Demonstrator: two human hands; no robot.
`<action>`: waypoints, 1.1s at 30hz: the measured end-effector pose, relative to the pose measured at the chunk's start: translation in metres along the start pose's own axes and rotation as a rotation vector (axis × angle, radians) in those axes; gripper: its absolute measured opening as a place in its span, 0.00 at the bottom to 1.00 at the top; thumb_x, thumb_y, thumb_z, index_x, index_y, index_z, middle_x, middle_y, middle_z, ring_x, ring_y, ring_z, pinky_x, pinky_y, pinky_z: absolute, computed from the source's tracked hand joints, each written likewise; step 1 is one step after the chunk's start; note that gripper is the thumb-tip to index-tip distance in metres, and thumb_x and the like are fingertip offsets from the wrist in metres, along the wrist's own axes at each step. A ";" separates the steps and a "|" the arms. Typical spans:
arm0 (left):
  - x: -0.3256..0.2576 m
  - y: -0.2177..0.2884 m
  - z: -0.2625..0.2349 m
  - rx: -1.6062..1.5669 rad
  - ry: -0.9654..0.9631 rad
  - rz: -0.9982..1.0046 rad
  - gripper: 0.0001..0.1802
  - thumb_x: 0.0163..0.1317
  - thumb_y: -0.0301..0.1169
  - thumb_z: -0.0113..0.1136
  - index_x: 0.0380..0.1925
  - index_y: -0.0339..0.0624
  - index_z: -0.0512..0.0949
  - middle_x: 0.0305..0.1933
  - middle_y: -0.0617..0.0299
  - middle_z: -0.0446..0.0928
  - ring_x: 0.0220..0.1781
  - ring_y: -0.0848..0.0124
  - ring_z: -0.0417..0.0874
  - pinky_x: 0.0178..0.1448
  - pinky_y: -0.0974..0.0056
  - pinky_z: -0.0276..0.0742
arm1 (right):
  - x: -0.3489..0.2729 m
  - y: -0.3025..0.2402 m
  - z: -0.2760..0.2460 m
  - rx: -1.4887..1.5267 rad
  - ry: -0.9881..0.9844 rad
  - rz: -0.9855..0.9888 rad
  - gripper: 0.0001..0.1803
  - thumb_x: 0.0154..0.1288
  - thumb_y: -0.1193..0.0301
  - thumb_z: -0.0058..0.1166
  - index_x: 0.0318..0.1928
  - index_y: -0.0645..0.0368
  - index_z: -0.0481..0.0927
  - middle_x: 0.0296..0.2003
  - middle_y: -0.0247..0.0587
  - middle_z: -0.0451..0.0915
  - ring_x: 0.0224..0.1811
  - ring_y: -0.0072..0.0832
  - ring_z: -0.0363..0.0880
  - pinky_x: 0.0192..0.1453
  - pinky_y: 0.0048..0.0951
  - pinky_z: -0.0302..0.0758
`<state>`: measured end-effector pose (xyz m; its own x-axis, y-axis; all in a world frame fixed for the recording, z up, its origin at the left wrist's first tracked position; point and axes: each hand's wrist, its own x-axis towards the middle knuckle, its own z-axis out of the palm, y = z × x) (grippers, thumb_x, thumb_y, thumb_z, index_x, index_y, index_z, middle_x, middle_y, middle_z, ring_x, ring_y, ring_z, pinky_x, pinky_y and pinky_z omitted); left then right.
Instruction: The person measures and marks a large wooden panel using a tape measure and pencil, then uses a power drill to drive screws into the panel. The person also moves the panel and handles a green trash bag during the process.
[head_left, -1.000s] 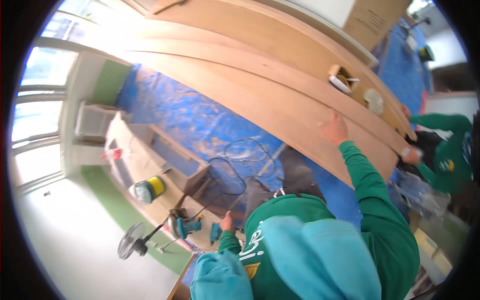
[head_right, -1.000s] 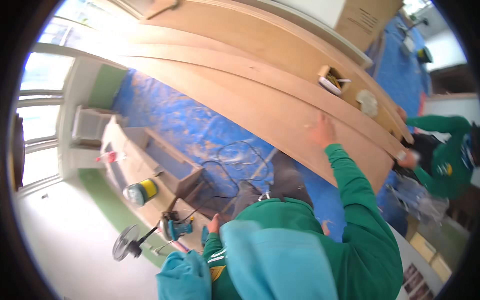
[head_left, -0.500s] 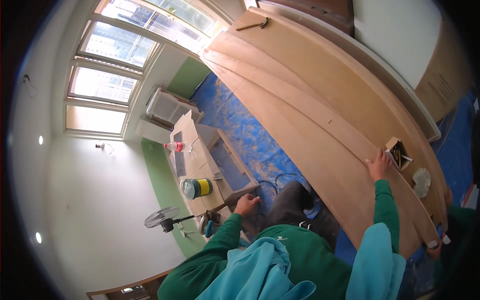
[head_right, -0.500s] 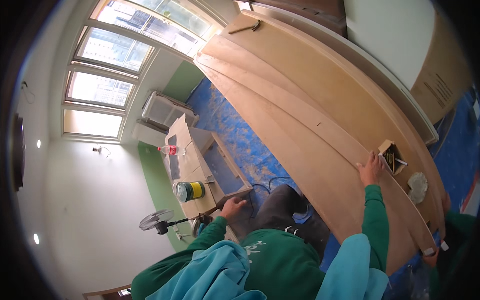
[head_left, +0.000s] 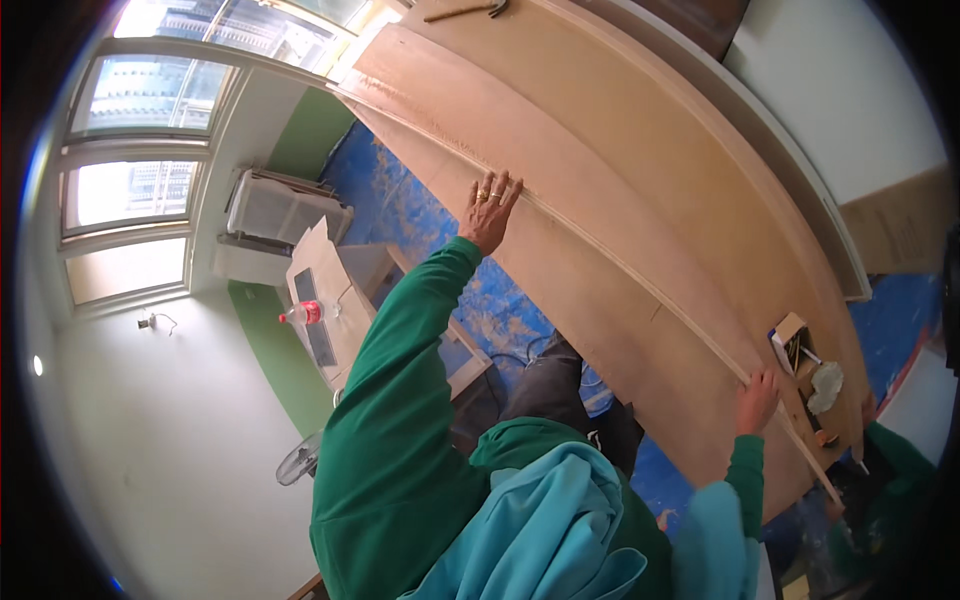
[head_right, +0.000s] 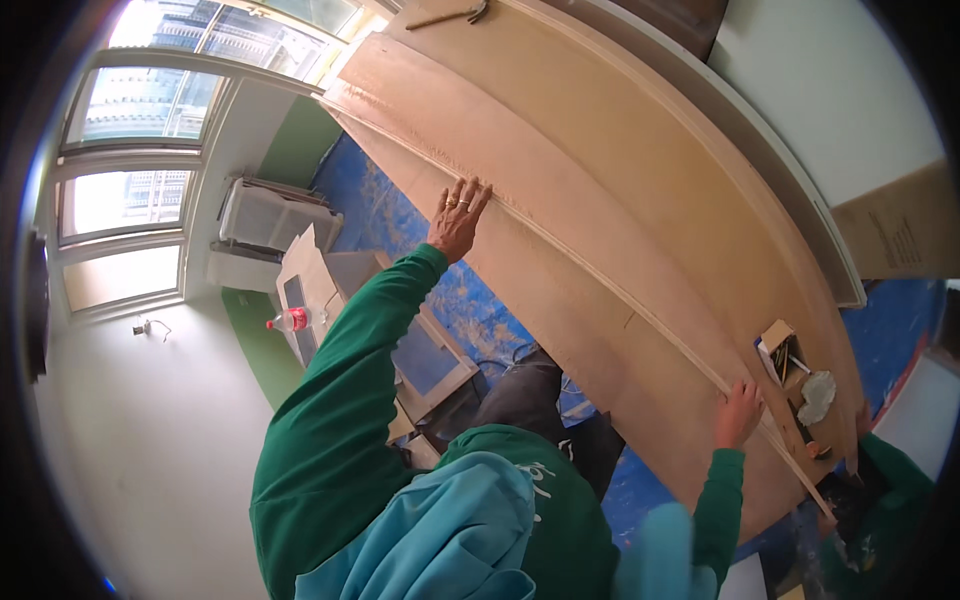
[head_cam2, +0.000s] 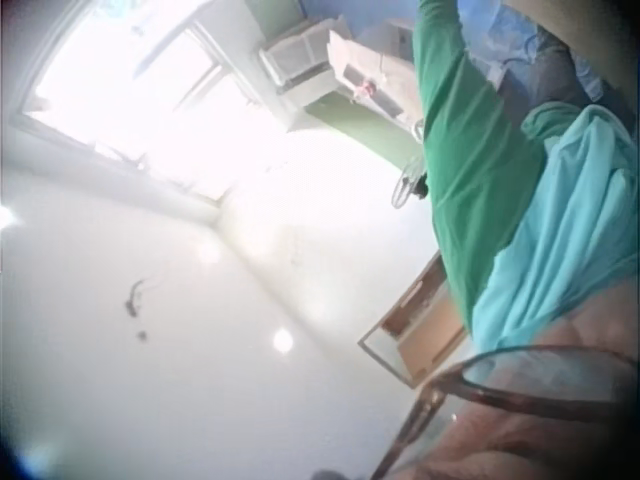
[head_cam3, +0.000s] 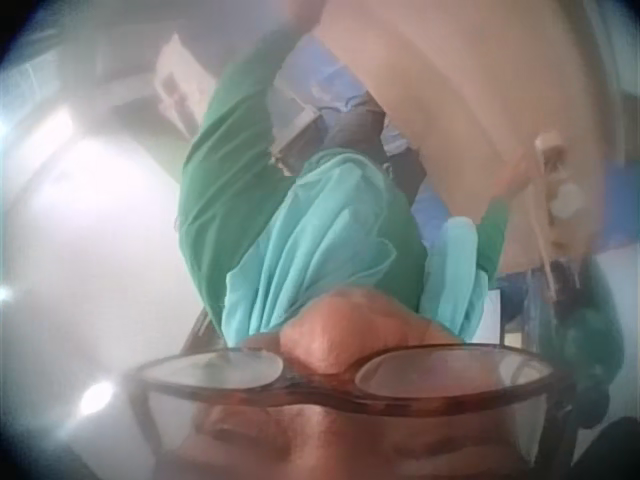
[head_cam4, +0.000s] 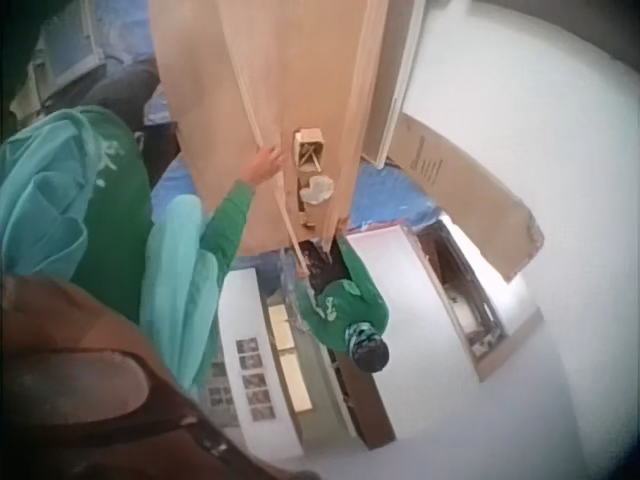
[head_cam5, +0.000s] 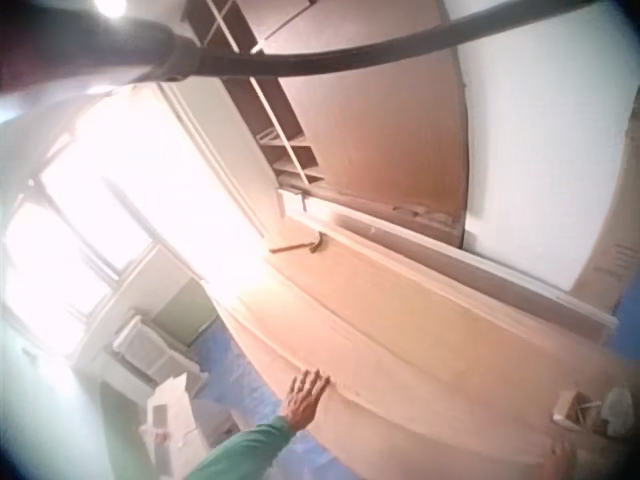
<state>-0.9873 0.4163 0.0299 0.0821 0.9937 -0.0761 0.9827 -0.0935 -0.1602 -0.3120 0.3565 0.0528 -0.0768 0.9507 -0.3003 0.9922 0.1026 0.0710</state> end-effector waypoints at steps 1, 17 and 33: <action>0.017 -0.012 0.005 0.009 0.005 0.074 0.44 0.65 0.25 0.63 0.82 0.51 0.60 0.82 0.47 0.63 0.83 0.45 0.62 0.87 0.37 0.52 | -0.008 0.003 0.006 0.021 0.022 -0.012 0.22 0.60 0.65 0.76 0.48 0.59 0.79 0.51 0.47 0.79 0.61 0.47 0.76 0.63 0.50 0.73; 0.128 -0.034 0.023 -0.284 -0.088 0.409 0.04 0.63 0.27 0.57 0.35 0.45 0.81 0.38 0.53 0.84 0.49 0.51 0.87 0.61 0.46 0.77 | -0.010 0.020 0.026 0.114 -0.149 0.162 0.21 0.63 0.75 0.66 0.57 0.59 0.81 0.51 0.52 0.85 0.57 0.51 0.82 0.63 0.54 0.75; 0.299 -0.005 -0.015 -0.071 -0.109 0.512 0.17 0.66 0.34 0.71 0.53 0.46 0.85 0.51 0.51 0.88 0.56 0.47 0.87 0.57 0.45 0.82 | 0.071 0.060 0.026 0.204 0.028 0.189 0.10 0.69 0.70 0.59 0.47 0.60 0.83 0.42 0.50 0.87 0.52 0.48 0.85 0.54 0.55 0.78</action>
<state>-0.9652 0.7148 0.0227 0.5403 0.8096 -0.2294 0.8305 -0.5569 -0.0094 -0.2558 0.4227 0.0110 0.1120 0.9552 -0.2738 0.9882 -0.1359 -0.0700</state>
